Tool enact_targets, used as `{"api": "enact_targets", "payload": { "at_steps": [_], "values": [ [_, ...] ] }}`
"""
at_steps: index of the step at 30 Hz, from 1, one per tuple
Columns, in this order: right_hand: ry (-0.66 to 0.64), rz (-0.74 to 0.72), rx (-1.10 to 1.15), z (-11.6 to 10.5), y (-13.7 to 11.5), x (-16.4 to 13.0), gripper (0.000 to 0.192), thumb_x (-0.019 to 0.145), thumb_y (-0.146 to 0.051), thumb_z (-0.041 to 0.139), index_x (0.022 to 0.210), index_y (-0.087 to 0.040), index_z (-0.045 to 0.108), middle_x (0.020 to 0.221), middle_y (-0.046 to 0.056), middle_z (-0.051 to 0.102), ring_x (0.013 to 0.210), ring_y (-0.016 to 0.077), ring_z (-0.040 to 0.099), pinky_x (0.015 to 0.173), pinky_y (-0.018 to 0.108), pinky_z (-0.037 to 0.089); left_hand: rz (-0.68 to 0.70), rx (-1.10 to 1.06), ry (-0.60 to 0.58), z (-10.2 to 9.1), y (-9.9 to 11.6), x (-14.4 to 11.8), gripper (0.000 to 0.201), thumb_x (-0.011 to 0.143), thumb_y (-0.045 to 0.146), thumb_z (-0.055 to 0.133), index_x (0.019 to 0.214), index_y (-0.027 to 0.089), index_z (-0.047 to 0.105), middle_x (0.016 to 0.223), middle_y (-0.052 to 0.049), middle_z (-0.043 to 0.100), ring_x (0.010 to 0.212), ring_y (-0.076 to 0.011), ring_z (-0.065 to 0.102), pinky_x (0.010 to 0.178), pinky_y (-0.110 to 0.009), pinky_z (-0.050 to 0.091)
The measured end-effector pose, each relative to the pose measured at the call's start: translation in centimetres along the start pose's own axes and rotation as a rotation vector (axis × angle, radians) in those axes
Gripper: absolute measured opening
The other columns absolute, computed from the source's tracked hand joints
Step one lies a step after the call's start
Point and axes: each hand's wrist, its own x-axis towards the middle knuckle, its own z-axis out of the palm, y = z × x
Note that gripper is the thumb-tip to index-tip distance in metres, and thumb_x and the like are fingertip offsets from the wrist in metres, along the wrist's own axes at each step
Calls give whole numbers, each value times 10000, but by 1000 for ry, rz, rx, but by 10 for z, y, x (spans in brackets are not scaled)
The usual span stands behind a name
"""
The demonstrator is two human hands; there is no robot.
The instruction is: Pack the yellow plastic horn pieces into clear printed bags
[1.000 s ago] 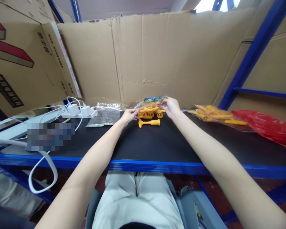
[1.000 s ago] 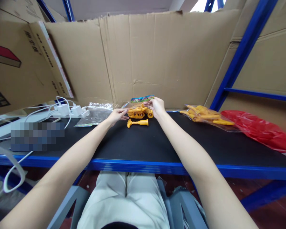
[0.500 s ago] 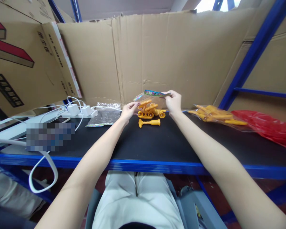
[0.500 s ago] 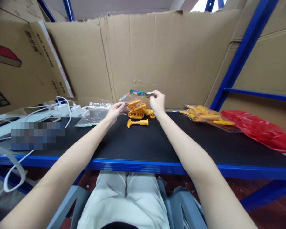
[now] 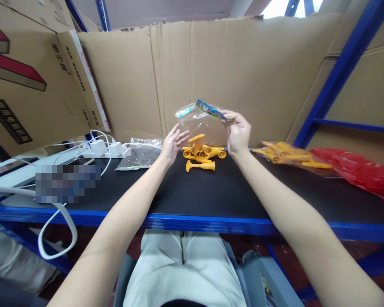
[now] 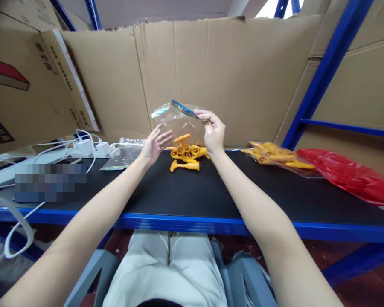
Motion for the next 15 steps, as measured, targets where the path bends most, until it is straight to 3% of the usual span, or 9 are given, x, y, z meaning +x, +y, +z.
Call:
{"api": "enact_targets", "payload": {
  "at_steps": [5, 11, 15],
  "values": [
    [-90, -14, -37, -6, -15, -4, 320, 886, -303, 347, 900, -231, 659, 1097, 42, 611, 1101, 239, 535, 841, 416, 453, -110, -37, 2, -3, 3, 0, 602, 790, 650, 429, 1082, 134, 534, 1035, -164, 654, 994, -272, 618, 871, -428, 464],
    [-133, 147, 159, -7, -8, -14, 417, 881, -422, 338, 726, -201, 655, 856, 65, 673, 931, 217, 616, 815, 380, 474, 13, -29, 56, -6, 7, 1, 627, 755, 687, 445, 1101, 173, 537, 1104, -138, 614, 1096, -280, 557, 887, -406, 448],
    [-115, 221, 230, -5, -8, -16, 436, 865, -462, 366, 643, -199, 633, 748, 63, 667, 851, 211, 638, 794, 387, 485, 36, 3, 121, -9, 8, 3, 591, 751, 667, 479, 1100, 196, 557, 1064, -106, 622, 1049, -255, 581, 857, -370, 466]
  ]
}}
